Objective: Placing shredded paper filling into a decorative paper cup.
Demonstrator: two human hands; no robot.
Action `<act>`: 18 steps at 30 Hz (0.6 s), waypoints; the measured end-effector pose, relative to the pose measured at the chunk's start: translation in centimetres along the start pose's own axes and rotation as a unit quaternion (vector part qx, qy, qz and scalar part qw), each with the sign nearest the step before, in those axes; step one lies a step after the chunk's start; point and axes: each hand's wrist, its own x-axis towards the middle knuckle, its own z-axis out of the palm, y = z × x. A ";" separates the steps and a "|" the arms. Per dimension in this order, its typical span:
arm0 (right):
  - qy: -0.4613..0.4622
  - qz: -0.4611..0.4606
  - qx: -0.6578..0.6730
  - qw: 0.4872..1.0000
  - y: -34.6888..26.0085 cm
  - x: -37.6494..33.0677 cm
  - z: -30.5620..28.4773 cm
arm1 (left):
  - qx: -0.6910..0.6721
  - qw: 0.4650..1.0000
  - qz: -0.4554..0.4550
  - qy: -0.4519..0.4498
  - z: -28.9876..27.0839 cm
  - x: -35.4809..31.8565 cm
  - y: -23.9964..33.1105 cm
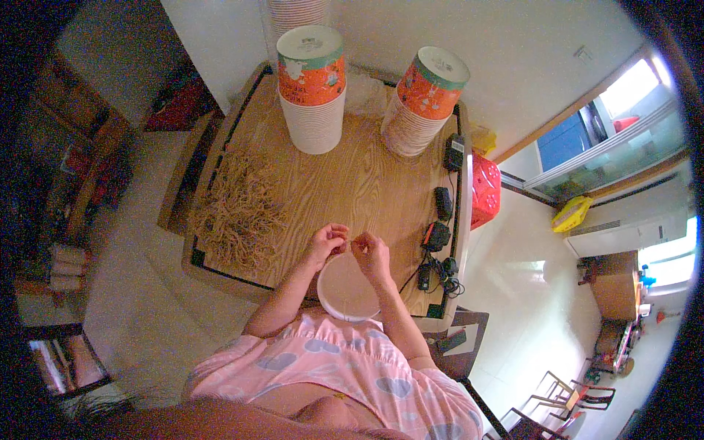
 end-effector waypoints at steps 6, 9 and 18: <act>0.030 -0.009 -0.022 0.999 0.0 0.0 0.1 | 0.022 0.999 -0.027 -0.029 0.7 -0.3 1.3; 0.032 -0.020 -0.027 0.999 0.1 0.0 0.2 | 0.122 0.992 -0.007 -0.041 0.6 0.0 0.9; 0.015 -0.021 -0.035 0.999 -0.6 0.0 0.3 | 0.231 0.961 0.143 0.047 0.1 2.0 -2.4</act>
